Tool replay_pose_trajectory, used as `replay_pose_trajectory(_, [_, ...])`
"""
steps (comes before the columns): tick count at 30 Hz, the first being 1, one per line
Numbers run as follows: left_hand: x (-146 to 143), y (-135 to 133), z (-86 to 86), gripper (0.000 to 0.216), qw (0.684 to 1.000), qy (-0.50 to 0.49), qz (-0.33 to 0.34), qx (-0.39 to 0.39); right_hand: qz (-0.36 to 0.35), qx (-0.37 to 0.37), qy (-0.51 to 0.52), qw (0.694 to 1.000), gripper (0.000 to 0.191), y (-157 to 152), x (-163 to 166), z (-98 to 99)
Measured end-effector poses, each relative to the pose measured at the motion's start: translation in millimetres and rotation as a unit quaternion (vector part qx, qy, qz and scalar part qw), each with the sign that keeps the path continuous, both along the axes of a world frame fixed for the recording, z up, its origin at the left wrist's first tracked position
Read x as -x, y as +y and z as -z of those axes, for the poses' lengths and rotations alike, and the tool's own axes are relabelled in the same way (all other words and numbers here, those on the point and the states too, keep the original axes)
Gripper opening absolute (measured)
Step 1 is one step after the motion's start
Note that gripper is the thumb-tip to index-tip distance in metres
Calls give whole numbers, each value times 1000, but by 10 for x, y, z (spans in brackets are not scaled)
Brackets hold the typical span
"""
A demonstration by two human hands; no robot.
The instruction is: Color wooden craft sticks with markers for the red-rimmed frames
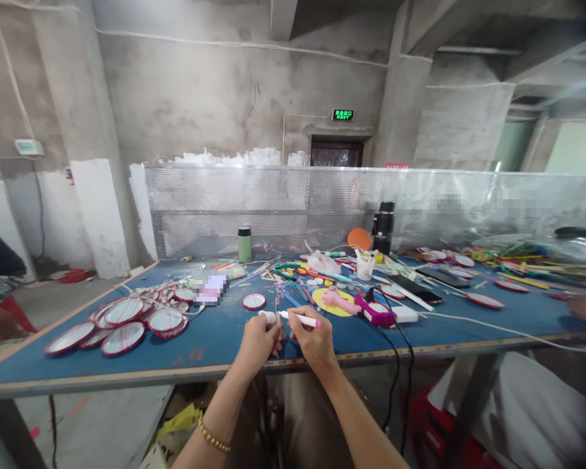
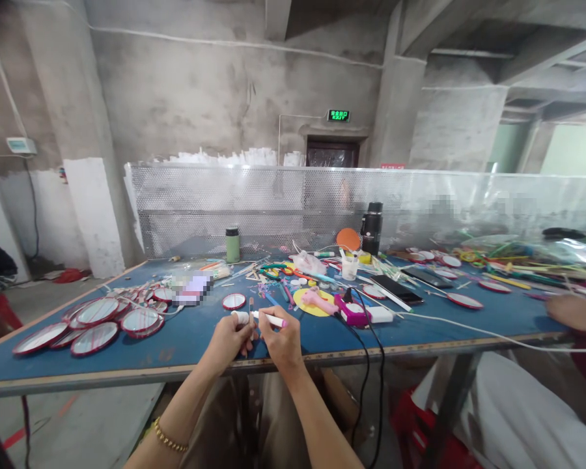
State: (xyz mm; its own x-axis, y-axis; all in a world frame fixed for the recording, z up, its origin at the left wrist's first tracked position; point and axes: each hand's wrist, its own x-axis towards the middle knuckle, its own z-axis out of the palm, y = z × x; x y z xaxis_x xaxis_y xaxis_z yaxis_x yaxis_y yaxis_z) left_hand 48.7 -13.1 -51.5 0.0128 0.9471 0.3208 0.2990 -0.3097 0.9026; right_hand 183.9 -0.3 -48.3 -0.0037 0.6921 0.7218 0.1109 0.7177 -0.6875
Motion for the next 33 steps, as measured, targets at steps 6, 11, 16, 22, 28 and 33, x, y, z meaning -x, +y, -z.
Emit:
replay_pose_trajectory(6, [-1, -5, -1, 25, 1000, 3, 2, -5, -7, 1, 0, 1000, 17, -21, 6, -8])
replay_pose_trajectory(11, [-5, 17, 12, 27, 1000, 7, 0, -8, -4, -2, -3, 1000, 17, -18, 8, 1])
replay_pose_trajectory(16, [4, 18, 29, 30, 1000, 11, -4, -9, 11, -8, -12, 1000, 18, -2, 1, 19])
replay_pose_trajectory(22, [8, 23, 42, 30, 1000, 7, -8, -2, 33, -1, -11, 999, 19, 8, -6, 33])
replay_pose_trajectory(28, [7, 54, 70, 27, 1000, 4, -7, -3, 35, 4, -1, 999, 19, 3, 1, 24])
replay_pose_trajectory(33, [-2, 36, 35, 28, 1000, 9, -7, -4, 17, -10, -3, 1000, 19, 2, 9, 21])
